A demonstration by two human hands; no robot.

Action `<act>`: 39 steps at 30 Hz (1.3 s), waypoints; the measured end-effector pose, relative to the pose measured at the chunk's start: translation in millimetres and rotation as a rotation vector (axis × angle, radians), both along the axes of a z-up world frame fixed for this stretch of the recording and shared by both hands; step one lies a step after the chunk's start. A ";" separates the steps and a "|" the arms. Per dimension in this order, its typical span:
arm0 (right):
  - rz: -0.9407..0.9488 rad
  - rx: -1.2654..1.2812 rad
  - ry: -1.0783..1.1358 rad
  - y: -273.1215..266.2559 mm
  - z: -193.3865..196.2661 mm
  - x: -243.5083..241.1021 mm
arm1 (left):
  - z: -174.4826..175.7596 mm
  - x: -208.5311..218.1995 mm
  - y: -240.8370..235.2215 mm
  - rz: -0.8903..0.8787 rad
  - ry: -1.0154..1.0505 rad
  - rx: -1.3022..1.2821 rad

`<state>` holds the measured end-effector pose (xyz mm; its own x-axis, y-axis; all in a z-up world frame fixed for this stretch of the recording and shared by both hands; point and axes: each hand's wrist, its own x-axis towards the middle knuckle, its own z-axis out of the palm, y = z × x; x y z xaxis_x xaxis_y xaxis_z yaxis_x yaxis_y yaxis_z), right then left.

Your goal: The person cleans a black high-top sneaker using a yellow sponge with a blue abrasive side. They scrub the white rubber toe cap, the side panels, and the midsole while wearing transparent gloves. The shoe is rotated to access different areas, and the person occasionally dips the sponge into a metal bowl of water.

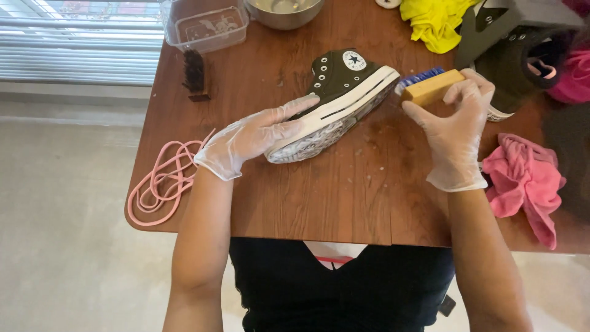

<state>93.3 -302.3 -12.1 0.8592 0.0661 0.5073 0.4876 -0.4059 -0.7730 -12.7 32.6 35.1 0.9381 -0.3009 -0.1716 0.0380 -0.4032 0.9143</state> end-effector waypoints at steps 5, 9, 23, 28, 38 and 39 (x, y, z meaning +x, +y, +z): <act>0.108 0.024 0.019 22.6 -7.3 -12.7 | 2.7 0.5 3.5 -0.025 -0.005 0.003; 0.080 0.062 -0.033 5.4 -22.1 8.3 | -3.9 6.3 3.4 -0.049 -0.050 -0.004; 0.134 0.092 -0.011 22.3 -11.4 -2.8 | -3.5 9.8 3.5 0.058 0.004 0.040; 0.027 0.089 -0.047 9.0 -19.6 13.5 | -6.9 12.2 7.5 0.063 -0.037 -0.012; 0.047 0.220 0.081 11.7 -19.6 14.4 | 0.7 7.1 1.2 0.064 -0.010 -0.034; 0.079 0.218 0.074 11.2 -21.5 14.9 | 2.9 6.4 0.5 0.057 -0.005 -0.011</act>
